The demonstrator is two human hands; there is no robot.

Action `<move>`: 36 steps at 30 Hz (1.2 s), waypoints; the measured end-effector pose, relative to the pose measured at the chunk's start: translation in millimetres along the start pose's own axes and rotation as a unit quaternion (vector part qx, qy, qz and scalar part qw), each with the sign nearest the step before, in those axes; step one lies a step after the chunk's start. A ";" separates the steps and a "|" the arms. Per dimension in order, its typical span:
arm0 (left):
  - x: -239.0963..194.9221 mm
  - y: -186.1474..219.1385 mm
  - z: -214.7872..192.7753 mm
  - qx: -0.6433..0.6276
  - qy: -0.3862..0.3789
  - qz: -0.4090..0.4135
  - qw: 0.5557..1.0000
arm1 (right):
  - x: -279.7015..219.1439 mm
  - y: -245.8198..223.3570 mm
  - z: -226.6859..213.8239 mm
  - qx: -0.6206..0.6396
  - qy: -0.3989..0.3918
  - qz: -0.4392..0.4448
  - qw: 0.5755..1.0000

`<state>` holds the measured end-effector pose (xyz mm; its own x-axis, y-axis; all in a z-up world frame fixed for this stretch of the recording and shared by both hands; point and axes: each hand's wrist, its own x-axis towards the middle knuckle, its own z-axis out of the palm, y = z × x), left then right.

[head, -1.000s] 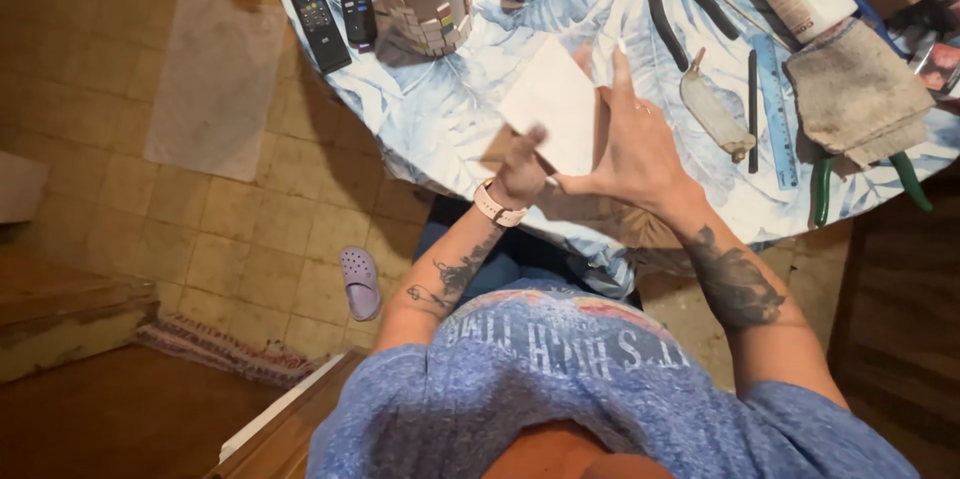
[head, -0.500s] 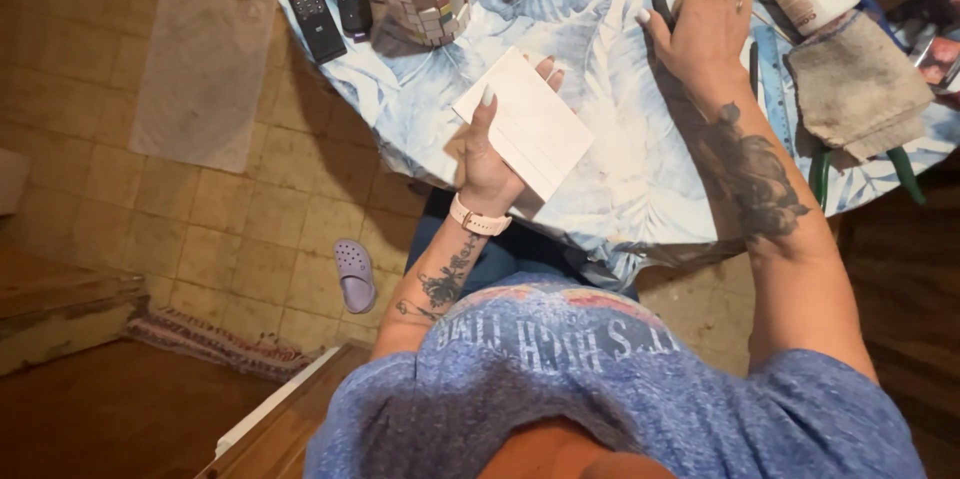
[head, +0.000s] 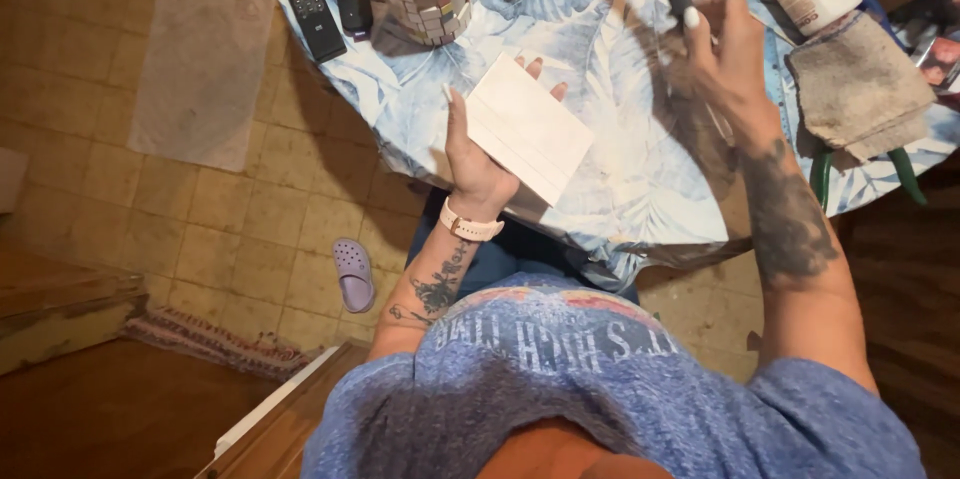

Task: Measuring and marking lines on small paper strips using a ruler and a pen

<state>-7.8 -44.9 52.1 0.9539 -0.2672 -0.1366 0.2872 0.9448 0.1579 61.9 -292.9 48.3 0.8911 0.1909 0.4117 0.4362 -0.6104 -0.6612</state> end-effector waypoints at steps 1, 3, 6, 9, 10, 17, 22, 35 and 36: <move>-0.3 2.2 8.6 0.000 0.000 0.001 1.000 | -4.5 -5.3 -2.4 0.001 -0.001 -0.001 1.000; -2.0 5.1 25.6 0.003 0.027 0.001 1.000 | -18.4 -16.0 -8.1 0.058 -0.019 0.036 0.997; -3.3 1.4 33.0 0.012 -0.013 0.028 0.999 | -27.1 -42.7 -14.8 0.106 -0.042 -0.013 0.993; 3.2 4.3 40.2 -0.007 0.043 0.048 0.998 | -38.2 -55.8 -25.5 0.105 -0.094 -0.043 0.989; 9.5 3.9 25.3 -0.007 0.048 0.048 0.998 | -46.5 -56.2 -27.1 0.108 -0.097 -0.039 0.989; 30.5 12.6 17.2 0.040 -0.309 0.134 0.941 | -86.2 -63.9 -35.6 0.132 -0.235 0.015 0.963; 33.8 12.9 24.3 0.045 -0.334 0.168 0.927 | -93.9 -66.8 -27.2 0.145 -0.273 0.114 0.944; 28.9 12.9 34.3 0.039 -0.330 0.142 0.932 | -86.9 -70.2 -20.8 0.155 -0.285 0.073 0.943; 30.5 13.3 37.0 0.054 -0.341 0.137 0.928 | -83.5 -70.6 -19.9 0.169 -0.284 0.056 0.942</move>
<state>28.3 -47.5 86.2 0.8145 -0.1123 0.5692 -0.0027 0.9804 0.1972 -45.8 -281.0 73.0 0.8157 0.5783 -0.0106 0.2653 -0.3904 -0.8816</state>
